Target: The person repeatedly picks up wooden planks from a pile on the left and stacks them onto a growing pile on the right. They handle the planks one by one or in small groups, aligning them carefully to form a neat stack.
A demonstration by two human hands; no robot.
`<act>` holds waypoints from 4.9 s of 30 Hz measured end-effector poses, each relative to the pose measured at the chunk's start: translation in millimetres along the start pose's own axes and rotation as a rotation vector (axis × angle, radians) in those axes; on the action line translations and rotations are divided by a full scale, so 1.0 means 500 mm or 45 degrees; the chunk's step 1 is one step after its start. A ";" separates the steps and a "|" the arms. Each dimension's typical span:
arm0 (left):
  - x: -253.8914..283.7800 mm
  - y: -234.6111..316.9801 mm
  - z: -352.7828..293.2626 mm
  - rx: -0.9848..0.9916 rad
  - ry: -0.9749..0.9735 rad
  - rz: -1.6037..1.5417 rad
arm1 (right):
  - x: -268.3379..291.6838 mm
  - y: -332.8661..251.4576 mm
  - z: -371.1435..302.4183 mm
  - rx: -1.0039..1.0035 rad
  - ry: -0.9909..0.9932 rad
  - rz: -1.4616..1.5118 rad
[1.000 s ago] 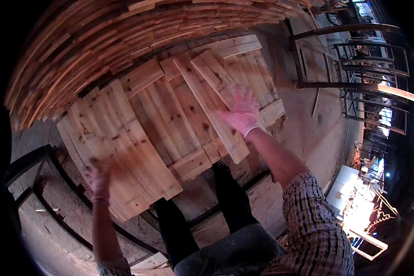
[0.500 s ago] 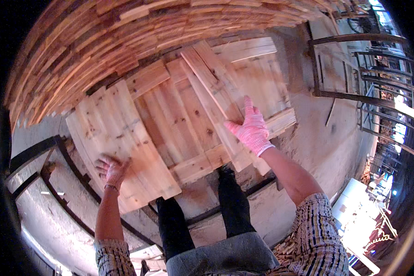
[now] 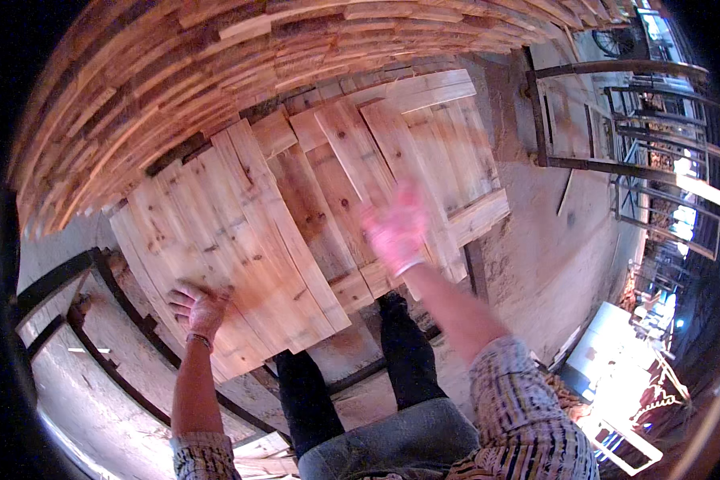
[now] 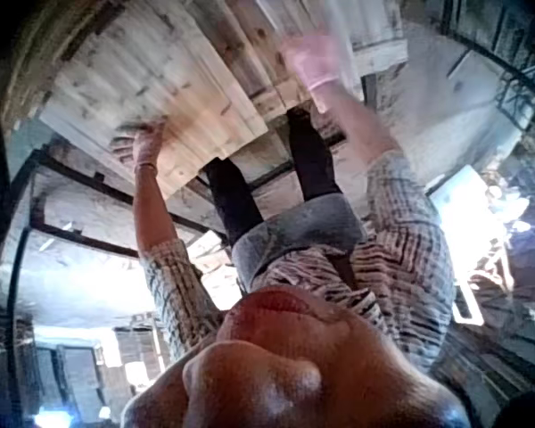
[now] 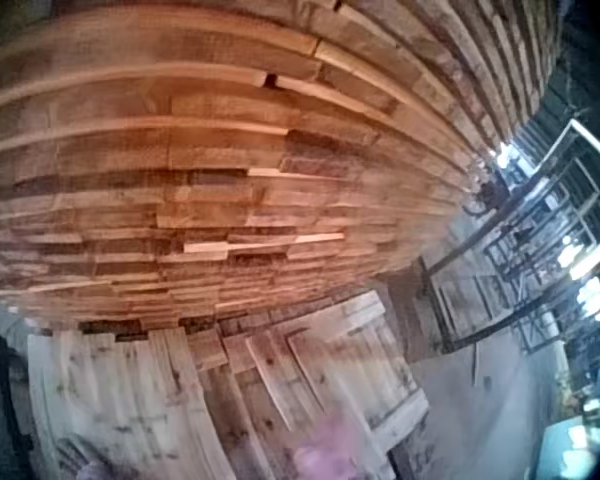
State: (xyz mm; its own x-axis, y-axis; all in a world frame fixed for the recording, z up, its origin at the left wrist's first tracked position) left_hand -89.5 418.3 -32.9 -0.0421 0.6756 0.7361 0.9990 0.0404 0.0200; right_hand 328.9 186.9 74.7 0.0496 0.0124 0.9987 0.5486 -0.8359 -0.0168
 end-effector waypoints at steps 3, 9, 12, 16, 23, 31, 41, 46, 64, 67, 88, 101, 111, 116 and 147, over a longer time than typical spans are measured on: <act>-0.004 0.039 -0.015 -0.048 -0.042 -0.009 | -0.073 0.257 0.064 -0.339 -0.256 -0.194; 0.001 0.042 -0.003 -0.008 -0.057 0.037 | -0.228 0.189 0.027 -0.316 -0.528 0.140; -0.006 0.011 0.016 0.011 0.070 0.212 | -0.176 -0.006 0.030 -0.268 -0.346 0.053; -0.004 0.020 -0.008 0.012 -0.013 0.145 | -0.122 -0.005 0.037 -0.095 -0.449 0.153; 0.007 0.052 -0.025 -0.040 -0.258 0.000 | -0.123 -0.039 -0.030 0.215 -0.248 -0.126; 0.023 0.087 -0.137 -0.166 0.136 -0.276 | -0.145 0.007 0.020 0.518 -0.615 0.140; -0.300 -0.357 -0.907 0.907 0.081 -1.608 | 0.042 -0.065 -0.234 1.220 -0.833 -0.081; -0.413 -0.564 -1.182 1.463 0.237 -1.630 | 0.095 -0.057 -0.463 1.225 -1.408 -0.101; -0.858 -1.119 -1.231 1.858 1.647 -3.091 | 0.083 -0.815 -1.712 2.286 -1.603 -0.459; -0.851 -1.121 -1.261 2.372 1.474 -2.826 | 0.015 -0.822 -1.859 2.214 -1.633 -0.384; -0.548 -1.026 -1.256 0.966 1.625 -3.715 | -0.054 -0.921 -1.824 1.446 -2.681 -0.308; -0.532 -1.310 -1.160 1.279 1.479 -2.913 | 0.025 -0.883 -1.786 1.951 -1.893 -0.548; -0.528 -1.225 -1.053 0.993 1.365 -3.434 | -0.066 -0.868 -1.705 1.646 -2.068 -0.378; -0.495 -1.114 -1.138 1.026 0.994 -3.745 | 0.063 -0.808 -1.615 1.517 -2.423 -0.372; 0.015 -0.064 -0.785 0.109 -0.401 -2.854 | 0.297 -0.198 -0.435 0.476 -1.908 1.249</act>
State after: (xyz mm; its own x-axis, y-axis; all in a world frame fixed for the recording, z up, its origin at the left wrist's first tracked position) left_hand -115.1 132.9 237.5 -0.7420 -0.4285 -0.5156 -0.6436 0.6705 0.3690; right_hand 100.3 151.9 235.1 0.9346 0.2500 -0.2531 -0.0096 -0.6934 -0.7205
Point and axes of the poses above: each hand's wrist, its own z-axis towards the middle knuckle, its own x-axis out of the back of the hand, y = z × x, the point moved 7 cm from there along z, towards the middle knuckle, and after that the axes turned 15 degrees about -z, right-handed, at the moved point
